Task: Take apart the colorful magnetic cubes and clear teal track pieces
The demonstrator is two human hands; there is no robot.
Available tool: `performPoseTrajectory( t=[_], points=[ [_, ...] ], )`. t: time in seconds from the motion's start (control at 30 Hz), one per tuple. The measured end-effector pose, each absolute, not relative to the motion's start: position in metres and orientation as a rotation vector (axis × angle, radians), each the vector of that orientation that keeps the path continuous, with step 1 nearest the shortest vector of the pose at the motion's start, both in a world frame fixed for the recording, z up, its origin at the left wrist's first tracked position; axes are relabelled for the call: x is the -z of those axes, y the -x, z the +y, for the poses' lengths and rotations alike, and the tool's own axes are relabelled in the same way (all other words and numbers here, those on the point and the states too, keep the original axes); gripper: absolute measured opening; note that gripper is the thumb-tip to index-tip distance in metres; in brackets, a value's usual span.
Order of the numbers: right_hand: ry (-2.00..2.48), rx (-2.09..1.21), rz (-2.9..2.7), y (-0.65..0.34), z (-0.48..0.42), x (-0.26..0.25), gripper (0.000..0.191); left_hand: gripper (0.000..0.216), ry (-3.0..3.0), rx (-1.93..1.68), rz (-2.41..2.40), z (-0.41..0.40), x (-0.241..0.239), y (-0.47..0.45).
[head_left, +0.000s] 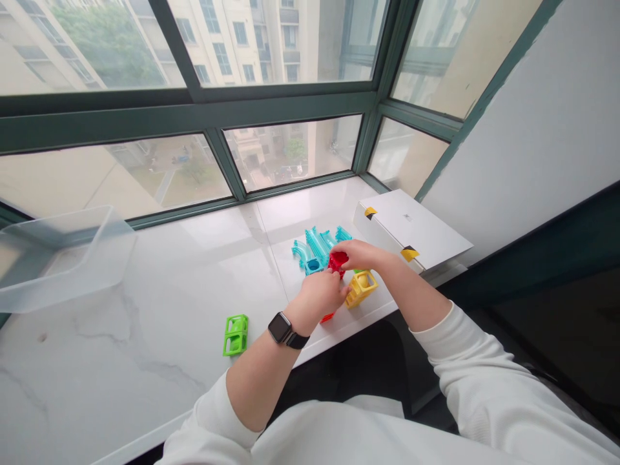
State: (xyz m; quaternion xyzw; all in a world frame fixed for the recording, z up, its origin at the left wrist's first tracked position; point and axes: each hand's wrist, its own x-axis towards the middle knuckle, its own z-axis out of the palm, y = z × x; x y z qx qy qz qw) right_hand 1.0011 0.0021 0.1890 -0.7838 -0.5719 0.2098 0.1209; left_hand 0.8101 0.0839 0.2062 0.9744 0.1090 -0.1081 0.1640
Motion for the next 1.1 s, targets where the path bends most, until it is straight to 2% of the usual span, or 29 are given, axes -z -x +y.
performPoseTrajectory(
  t=[0.13,0.3,0.37,0.47,0.63,0.73,0.83,0.97,1.1],
  points=[
    [2.324,-0.592,-1.69,-1.001,0.001,-0.19,0.035,0.042,-2.716,0.154,0.313,0.094,-0.228,-0.778],
    [2.345,-0.665,-1.637,-1.006,0.002,-0.191,0.06,0.047,-2.555,-0.201,0.484,0.131,-0.231,-0.716],
    [2.36,-0.684,-1.629,-1.007,0.001,-0.197,0.062,0.047,-2.46,-0.359,0.626,0.153,-0.212,-0.685],
    [2.37,-0.599,-1.624,-1.0,-0.006,-0.212,0.055,0.055,-2.372,-0.523,0.81,0.186,-0.161,-0.631],
    [2.159,-0.044,-1.521,-0.95,-0.036,-0.239,0.034,0.064,-2.414,-0.596,1.024,0.208,-0.072,-0.551],
    [1.879,0.181,-1.422,-0.897,-0.056,-0.239,0.029,0.068,-2.404,-0.603,1.041,0.198,-0.048,-0.535],
    [1.549,0.264,-1.337,-0.839,-0.068,-0.224,0.032,0.07,-2.374,-0.593,1.029,0.184,-0.045,-0.542],
    [1.365,0.015,-1.383,-0.775,-0.062,-0.192,0.041,0.064,-2.351,-0.571,1.069,0.176,-0.055,-0.559],
    [1.484,-0.363,-1.453,-0.743,-0.035,-0.153,0.046,0.052,-2.347,-0.473,0.837,0.172,-0.067,-0.562]
  ],
)
